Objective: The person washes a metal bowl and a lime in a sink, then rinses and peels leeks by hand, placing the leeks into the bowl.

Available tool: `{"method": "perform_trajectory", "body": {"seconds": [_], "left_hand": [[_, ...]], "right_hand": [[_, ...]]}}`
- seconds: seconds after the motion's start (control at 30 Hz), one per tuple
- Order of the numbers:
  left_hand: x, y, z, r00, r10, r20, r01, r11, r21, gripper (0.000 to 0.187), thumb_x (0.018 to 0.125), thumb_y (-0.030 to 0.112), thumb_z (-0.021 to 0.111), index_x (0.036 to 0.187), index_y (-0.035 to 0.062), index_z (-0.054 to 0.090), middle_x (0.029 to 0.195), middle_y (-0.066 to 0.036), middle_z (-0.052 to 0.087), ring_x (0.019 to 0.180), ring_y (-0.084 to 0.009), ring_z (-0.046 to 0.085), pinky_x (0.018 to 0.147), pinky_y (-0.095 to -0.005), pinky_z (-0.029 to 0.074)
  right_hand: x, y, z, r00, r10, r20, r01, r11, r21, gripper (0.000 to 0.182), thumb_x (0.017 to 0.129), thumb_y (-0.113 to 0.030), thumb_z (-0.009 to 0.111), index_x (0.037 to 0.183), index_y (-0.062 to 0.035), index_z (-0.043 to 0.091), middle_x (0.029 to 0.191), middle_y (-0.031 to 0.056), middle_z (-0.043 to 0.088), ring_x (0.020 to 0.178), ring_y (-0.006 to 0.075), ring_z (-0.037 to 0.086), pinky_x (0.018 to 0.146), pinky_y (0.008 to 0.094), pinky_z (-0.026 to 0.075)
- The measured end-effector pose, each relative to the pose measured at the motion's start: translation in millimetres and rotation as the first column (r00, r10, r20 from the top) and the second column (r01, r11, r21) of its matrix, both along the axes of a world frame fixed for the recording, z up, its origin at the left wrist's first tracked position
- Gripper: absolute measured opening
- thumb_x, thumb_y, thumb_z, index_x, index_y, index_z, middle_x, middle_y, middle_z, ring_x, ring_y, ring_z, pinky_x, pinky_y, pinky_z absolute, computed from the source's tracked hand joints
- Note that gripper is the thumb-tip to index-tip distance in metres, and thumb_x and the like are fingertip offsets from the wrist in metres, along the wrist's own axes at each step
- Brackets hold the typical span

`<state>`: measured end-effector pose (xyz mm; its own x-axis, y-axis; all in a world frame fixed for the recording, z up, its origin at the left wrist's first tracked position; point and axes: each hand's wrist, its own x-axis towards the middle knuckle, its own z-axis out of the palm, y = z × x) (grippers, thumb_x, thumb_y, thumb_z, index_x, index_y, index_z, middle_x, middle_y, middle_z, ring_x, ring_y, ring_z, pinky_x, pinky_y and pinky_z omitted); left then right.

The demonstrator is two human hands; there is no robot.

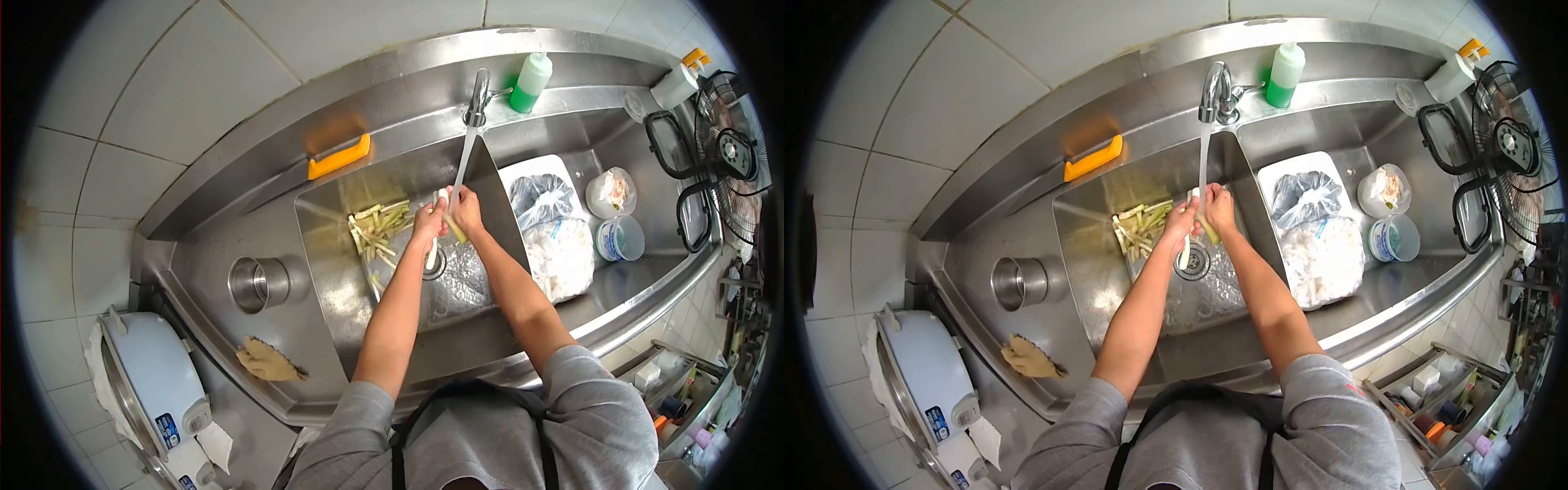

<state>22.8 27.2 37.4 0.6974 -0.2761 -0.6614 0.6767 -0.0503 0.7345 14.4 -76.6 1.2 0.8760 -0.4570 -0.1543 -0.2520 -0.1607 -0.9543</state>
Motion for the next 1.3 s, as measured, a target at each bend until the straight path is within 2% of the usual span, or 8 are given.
{"method": "perform_trajectory", "body": {"seconds": [0.27, 0.37, 0.53, 0.87, 0.97, 1.07, 1.13, 1.3], "left_hand": [[3, -18, -9, 0.996, 0.046, 0.076, -0.048, 0.998, 0.026, 0.026, 0.084, 0.027, 0.048, 0.096, 0.0041, 0.049, 0.06, 0.0, 0.048, 0.045, -0.0066, 0.043, 0.039, -0.0205, 0.039], [7, -24, -9, 0.999, 0.002, 0.044, -0.007, 0.994, 0.111, 0.027, 0.08, 0.028, 0.054, 0.094, 0.0047, 0.051, 0.06, -0.002, 0.05, 0.047, -0.0084, 0.045, 0.04, -0.0211, 0.04], [12, -25, -12, 0.967, -0.111, 0.229, 0.043, 0.958, 0.283, 0.017, 0.078, 0.019, 0.054, 0.084, 0.0027, 0.055, 0.059, -0.007, 0.054, 0.039, -0.0109, 0.044, 0.034, -0.0255, 0.037], [-1, -13, 14, 0.99, -0.103, -0.1, 0.109, 0.992, 0.055, 0.029, 0.076, 0.035, 0.059, 0.086, 0.0096, 0.049, 0.064, 0.001, 0.047, 0.048, -0.0063, 0.044, 0.04, -0.0195, 0.042], [-3, -1, 6, 0.977, -0.192, -0.096, 0.189, 0.981, -0.037, 0.032, 0.074, 0.036, 0.062, 0.086, 0.0094, 0.048, 0.067, 0.002, 0.046, 0.05, -0.0063, 0.044, 0.042, -0.0193, 0.042], [-2, 9, 0, 0.964, -0.251, -0.09, 0.255, 0.966, 0.034, 0.027, 0.076, 0.031, 0.06, 0.085, 0.0073, 0.05, 0.069, 0.002, 0.051, 0.052, -0.007, 0.047, 0.044, -0.0186, 0.041], [-4, 16, 5, 0.889, -0.457, -0.027, 0.457, 0.889, -0.017, 0.025, 0.079, 0.029, 0.057, 0.089, 0.0065, 0.053, 0.074, -0.001, 0.057, 0.056, -0.0062, 0.049, 0.046, -0.0176, 0.04], [-8, 27, 6, 0.913, -0.408, -0.026, 0.408, 0.913, 0.013, 0.026, 0.08, 0.028, 0.054, 0.092, 0.0046, 0.053, 0.079, -0.005, 0.059, 0.059, -0.0075, 0.052, 0.047, -0.0194, 0.04]], "right_hand": [[1, -8, -45, 0.974, -0.128, -0.189, 0.106, 0.986, -0.126, 0.027, 0.084, -0.023, 0.044, 0.101, -0.0031, 0.045, 0.077, 0.0158, 0.057, 0.063, 0.0288, 0.056, 0.061, 0.035, 0.044], [-19, -8, 8, 0.917, 0.274, -0.29, 0.046, 0.649, 0.76, 0.036, 0.086, -0.041, 0.038, 0.101, -0.0085, 0.045, 0.074, 0.0054, 0.052, 0.052, 0.0146, 0.05, 0.042, 0.0271, 0.043], [-28, -19, 5, 0.93, 0.263, -0.257, -0.009, 0.715, 0.699, 0.028, 0.084, -0.033, 0.046, 0.088, -0.006, 0.052, 0.069, 0.0033, 0.052, 0.05, 0.0118, 0.048, 0.039, 0.0244, 0.04], [-17, -9, -8, 0.934, -0.192, -0.301, 0.355, 0.595, 0.721, 0.019, 0.074, -0.016, 0.064, 0.067, -0.0024, 0.053, 0.059, 0.0068, 0.054, 0.049, 0.0138, 0.05, 0.044, 0.026, 0.042], [-9, -10, -21, 0.971, -0.113, -0.211, 0.165, 0.955, 0.246, 0.019, 0.077, -0.014, 0.055, 0.065, 0.0009, 0.055, 0.063, 0.0117, 0.058, 0.052, 0.0165, 0.055, 0.048, 0.0282, 0.043], [-4, -10, 0, 0.993, -0.116, -0.025, 0.106, 0.965, -0.24, 0.021, 0.073, -0.013, 0.055, 0.06, 0.0027, 0.053, 0.06, 0.0142, 0.059, 0.057, 0.0247, 0.06, 0.052, 0.0344, 0.045], [13, -20, -5, 0.987, -0.158, -0.032, 0.147, 0.964, -0.222, 0.017, 0.075, -0.01, 0.053, 0.064, 0.0027, 0.056, 0.06, 0.0126, 0.059, 0.057, 0.0192, 0.059, 0.054, 0.0312, 0.046], [17, -24, -1, 0.968, 0.174, -0.181, -0.164, 0.984, 0.067, 0.019, 0.075, -0.018, 0.058, 0.064, -0.0023, 0.059, 0.058, 0.0009, 0.054, 0.05, 0.0097, 0.049, 0.046, 0.025, 0.04]]}}
